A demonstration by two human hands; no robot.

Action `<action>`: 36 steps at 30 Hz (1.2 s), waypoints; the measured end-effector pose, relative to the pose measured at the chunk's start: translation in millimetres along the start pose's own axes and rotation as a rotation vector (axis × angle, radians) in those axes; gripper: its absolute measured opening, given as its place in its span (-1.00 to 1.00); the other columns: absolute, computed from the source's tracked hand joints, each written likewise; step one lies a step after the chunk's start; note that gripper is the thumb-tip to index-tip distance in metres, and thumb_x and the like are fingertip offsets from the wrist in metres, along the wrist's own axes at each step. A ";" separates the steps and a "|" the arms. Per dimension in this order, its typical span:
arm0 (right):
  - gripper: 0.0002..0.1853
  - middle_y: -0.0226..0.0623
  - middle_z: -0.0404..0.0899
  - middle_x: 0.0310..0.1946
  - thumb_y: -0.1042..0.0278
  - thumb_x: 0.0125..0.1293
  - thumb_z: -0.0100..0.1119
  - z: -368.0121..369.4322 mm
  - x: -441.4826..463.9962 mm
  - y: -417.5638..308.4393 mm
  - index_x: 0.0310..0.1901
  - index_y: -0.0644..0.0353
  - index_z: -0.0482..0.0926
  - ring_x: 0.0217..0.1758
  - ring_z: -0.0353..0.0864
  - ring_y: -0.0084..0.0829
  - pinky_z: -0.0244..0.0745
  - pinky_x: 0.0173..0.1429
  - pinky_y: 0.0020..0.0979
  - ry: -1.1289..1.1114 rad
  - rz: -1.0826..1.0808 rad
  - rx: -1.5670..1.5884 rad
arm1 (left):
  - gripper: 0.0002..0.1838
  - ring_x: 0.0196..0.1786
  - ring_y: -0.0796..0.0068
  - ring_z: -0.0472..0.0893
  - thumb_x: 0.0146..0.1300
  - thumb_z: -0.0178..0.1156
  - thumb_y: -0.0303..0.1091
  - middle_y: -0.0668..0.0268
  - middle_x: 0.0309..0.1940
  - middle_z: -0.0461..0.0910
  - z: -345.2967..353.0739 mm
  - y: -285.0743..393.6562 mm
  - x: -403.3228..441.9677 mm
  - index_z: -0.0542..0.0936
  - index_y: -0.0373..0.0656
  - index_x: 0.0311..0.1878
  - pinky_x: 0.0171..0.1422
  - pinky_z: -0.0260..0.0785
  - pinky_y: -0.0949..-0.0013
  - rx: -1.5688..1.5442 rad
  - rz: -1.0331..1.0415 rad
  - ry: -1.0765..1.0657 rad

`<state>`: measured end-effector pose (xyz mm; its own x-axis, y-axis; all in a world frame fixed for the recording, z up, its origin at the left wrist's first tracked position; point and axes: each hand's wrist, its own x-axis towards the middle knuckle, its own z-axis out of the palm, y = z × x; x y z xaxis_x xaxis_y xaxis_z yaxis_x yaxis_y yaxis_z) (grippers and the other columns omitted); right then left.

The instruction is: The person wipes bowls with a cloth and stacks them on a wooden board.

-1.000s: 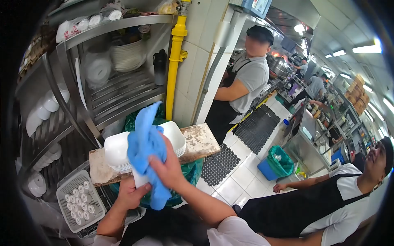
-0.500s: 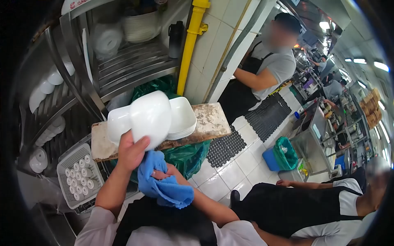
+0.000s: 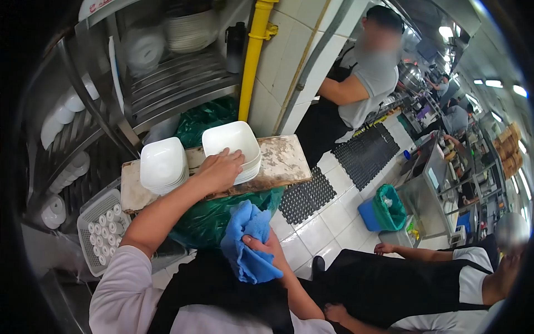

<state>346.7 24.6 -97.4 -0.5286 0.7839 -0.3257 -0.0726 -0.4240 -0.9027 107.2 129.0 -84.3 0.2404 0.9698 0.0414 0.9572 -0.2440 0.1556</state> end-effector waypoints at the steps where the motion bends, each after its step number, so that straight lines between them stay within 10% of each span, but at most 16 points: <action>1: -0.58 -0.41 0.57 -0.14 0.32 0.25 0.31 -1.6 -0.6 0.2 0.10 0.21 0.45 -0.12 0.54 -0.56 0.47 0.03 -0.46 0.018 -0.041 0.008 | -0.61 0.26 -0.19 0.42 0.41 -0.06 -0.25 0.07 0.28 0.40 -2.5 2.0 -0.3 0.41 -0.27 0.20 0.29 0.36 0.01 0.004 0.009 -0.007; 16: -0.32 -0.31 0.53 0.02 0.26 0.16 0.39 -13.2 5.7 -13.2 0.27 0.28 0.33 0.08 0.49 -0.46 0.37 0.23 -0.39 -0.534 0.061 -0.097 | -0.59 0.31 -0.13 0.37 0.36 -0.01 -0.29 -0.10 0.24 0.39 24.5 3.7 0.6 0.44 -0.39 0.15 0.47 0.14 0.00 -0.121 0.044 0.013; 23: -0.32 -0.33 0.53 0.04 0.38 0.11 0.39 28.0 28.2 -31.9 0.27 0.28 0.33 0.13 0.47 -0.47 0.32 0.28 -0.39 -0.477 0.174 -0.338 | -0.33 0.44 -0.03 0.25 0.20 0.27 -0.30 -0.07 0.38 0.25 -22.9 -22.4 -88.0 0.32 -0.29 0.36 0.50 0.10 0.15 -0.339 -0.181 0.719; 28: -0.44 -0.29 0.55 0.02 0.40 0.11 0.35 67.0 66.5 -66.8 0.16 0.30 0.41 0.07 0.50 -0.48 0.35 0.25 -0.36 -0.485 -0.120 -0.248 | -0.02 0.51 0.00 0.13 0.03 0.43 -0.30 -0.06 0.47 0.08 -5.0 -69.5 -173.8 0.10 -0.29 0.47 0.55 0.01 0.21 -0.428 -0.548 0.875; 36: -0.33 0.14 0.22 0.34 0.05 0.23 0.21 183.2 220.5 -86.7 0.25 0.37 0.37 0.41 0.21 0.08 0.12 0.46 -0.09 -0.425 -0.903 -1.334 | 0.34 0.52 -0.01 0.09 -0.19 0.57 -0.33 -0.14 0.48 0.00 29.2 -86.5 -176.8 -0.22 -0.29 0.52 0.53 0.03 0.23 -0.728 -0.676 0.757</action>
<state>81.6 151.1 -39.4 -0.9148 0.2791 0.2921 0.1445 0.9012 -0.4085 -13.5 -21.3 -133.8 -0.6489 0.7152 0.2598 0.4831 0.1234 0.8668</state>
